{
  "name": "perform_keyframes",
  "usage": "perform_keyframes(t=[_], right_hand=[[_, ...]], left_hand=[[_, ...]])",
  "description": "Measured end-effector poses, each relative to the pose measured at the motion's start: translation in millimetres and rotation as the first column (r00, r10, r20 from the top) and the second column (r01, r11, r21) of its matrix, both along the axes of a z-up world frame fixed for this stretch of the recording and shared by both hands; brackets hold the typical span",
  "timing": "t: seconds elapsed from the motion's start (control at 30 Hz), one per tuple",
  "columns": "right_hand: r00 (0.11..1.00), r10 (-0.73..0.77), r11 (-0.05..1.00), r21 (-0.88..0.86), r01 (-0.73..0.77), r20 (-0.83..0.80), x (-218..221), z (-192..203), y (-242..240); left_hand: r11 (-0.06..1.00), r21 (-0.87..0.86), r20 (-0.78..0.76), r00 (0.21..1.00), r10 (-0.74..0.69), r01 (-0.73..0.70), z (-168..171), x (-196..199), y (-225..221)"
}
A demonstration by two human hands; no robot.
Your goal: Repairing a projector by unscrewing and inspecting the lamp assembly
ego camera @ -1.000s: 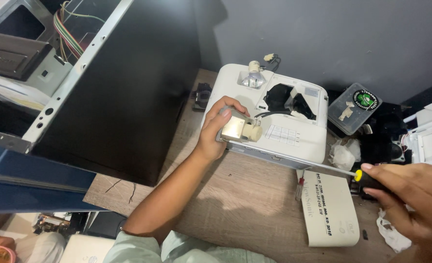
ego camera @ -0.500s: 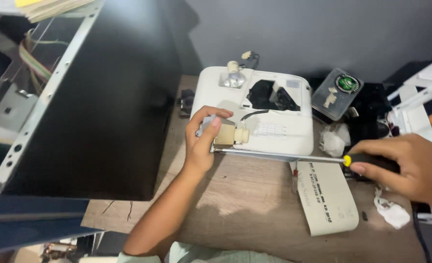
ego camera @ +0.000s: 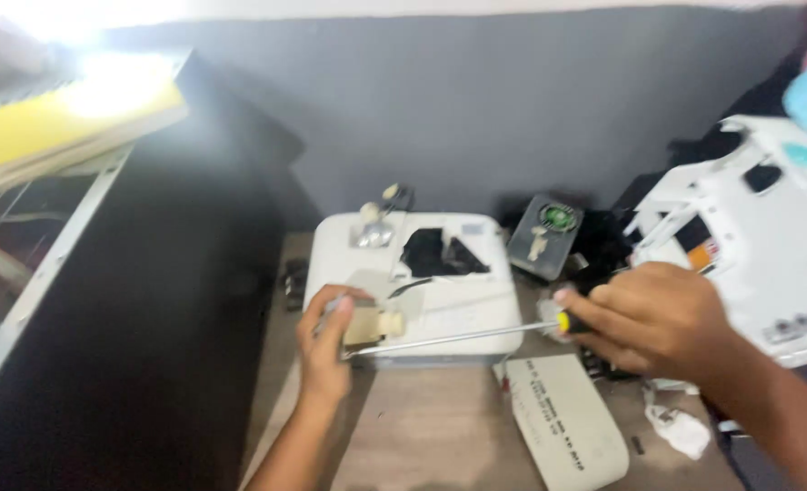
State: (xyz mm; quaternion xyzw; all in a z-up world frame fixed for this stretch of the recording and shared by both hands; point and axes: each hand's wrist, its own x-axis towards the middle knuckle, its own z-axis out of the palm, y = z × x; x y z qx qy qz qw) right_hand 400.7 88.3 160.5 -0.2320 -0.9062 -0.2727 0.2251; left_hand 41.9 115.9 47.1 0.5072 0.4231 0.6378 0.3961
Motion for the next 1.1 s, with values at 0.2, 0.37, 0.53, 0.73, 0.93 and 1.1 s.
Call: perform_keyframes(t=[0.2, 0.37, 0.53, 0.73, 0.93, 1.1], right_hand=[[0.979, -0.189, 0.878, -0.460, 0.135, -0.074, -4.1, 1.7, 4.9], [0.984, -0.180, 0.797, -0.589, 0.134, -0.019, 2.2, -0.7, 14.9], [0.997, -0.057, 0.808, -0.589, 0.012, -0.058, 0.6, -9.3, 23.8], [0.979, -0.206, 0.794, -0.586, 0.163, -0.007, 4.7, -20.7, 24.4], [0.930, -0.345, 0.831, -0.418, 0.366, 0.128, -5.2, -15.5, -0.9], [0.930, -0.362, 0.777, -0.569, 0.269, -0.055, -11.4, -7.9, -2.6]], left_hand=[[0.999, -0.036, -0.066, 0.997, 0.028, -0.030, 15.9, 6.5, -2.5], [0.999, -0.042, -0.059, 0.998, 0.013, -0.015, 11.9, 6.5, 1.0], [0.999, -0.027, -0.069, 0.997, 0.043, -0.045, 5.4, 0.1, 0.2], [1.000, -0.020, 0.026, 1.000, -0.001, 0.002, 5.5, -1.4, 0.8], [0.998, -0.059, -0.009, 1.000, -0.011, 0.011, 9.4, -2.2, -7.8], [0.998, -0.058, 0.020, 1.000, -0.014, 0.015, 7.6, 2.7, -6.0]])
